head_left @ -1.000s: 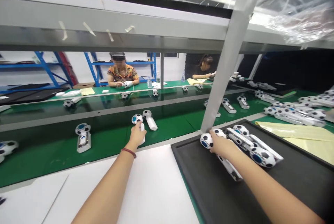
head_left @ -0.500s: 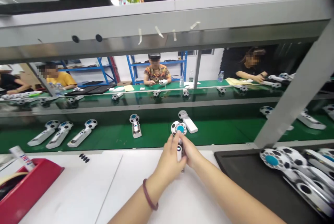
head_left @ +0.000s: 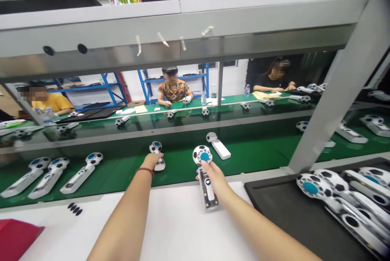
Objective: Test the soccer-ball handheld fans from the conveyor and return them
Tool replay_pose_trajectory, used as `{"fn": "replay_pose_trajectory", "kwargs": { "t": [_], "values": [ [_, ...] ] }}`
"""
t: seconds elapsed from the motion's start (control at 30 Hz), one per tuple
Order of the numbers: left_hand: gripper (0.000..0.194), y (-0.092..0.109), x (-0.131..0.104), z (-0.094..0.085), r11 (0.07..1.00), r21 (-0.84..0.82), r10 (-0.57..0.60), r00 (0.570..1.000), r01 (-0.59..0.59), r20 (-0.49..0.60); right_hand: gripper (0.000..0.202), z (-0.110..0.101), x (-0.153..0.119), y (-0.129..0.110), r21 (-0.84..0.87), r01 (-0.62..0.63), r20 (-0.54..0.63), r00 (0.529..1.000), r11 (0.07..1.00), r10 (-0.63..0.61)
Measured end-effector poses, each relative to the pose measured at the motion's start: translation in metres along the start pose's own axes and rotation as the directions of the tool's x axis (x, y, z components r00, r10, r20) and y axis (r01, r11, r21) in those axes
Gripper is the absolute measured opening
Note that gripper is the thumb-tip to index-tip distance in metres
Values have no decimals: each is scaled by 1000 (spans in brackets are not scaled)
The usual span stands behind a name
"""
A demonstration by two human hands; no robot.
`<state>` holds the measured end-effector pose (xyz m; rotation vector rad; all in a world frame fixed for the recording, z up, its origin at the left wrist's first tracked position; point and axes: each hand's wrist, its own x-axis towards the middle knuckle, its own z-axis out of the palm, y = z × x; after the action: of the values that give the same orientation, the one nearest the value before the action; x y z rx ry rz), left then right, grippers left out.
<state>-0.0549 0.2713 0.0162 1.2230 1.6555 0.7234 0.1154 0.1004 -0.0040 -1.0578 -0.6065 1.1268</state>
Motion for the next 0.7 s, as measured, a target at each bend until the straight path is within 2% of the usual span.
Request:
{"fn": "replay_pose_trajectory", "kwargs": {
  "t": [0.1,0.2,0.3,0.37,0.43,0.53,0.6,0.67,0.7],
  "values": [
    [18,-1,-27,13,971,-234,79,984,-41,157,50,-5,-4,-5,88,-5,75,997,996,-2],
    [17,0,-65,14,891,-446,199,956,-86,214,49,-8,-9,-15,135,-72,136,989,988,54],
    [43,-2,-106,7,810,-585,240,932,-39,271,50,-7,-15,-20,156,-67,140,989,985,45],
    [60,-8,-131,4,764,-644,234,920,26,314,51,-4,-18,-19,144,-35,98,995,989,20],
    [68,-18,-149,5,756,-653,225,920,42,320,52,-1,-21,-15,94,18,48,999,995,-23],
    [71,-37,-158,10,815,-573,257,939,-85,227,53,2,-25,-6,-20,123,42,992,992,-122],
    [68,-49,-154,12,824,-511,332,939,-246,84,53,2,-27,0,-78,181,71,982,980,-176],
    [65,-61,-146,12,790,-465,419,905,-400,-69,54,-1,-27,6,-106,225,97,972,969,-215],
    [65,-68,-142,12,769,-455,455,884,-450,-106,55,-3,-27,8,-118,234,130,967,965,-218]
  ]
}}
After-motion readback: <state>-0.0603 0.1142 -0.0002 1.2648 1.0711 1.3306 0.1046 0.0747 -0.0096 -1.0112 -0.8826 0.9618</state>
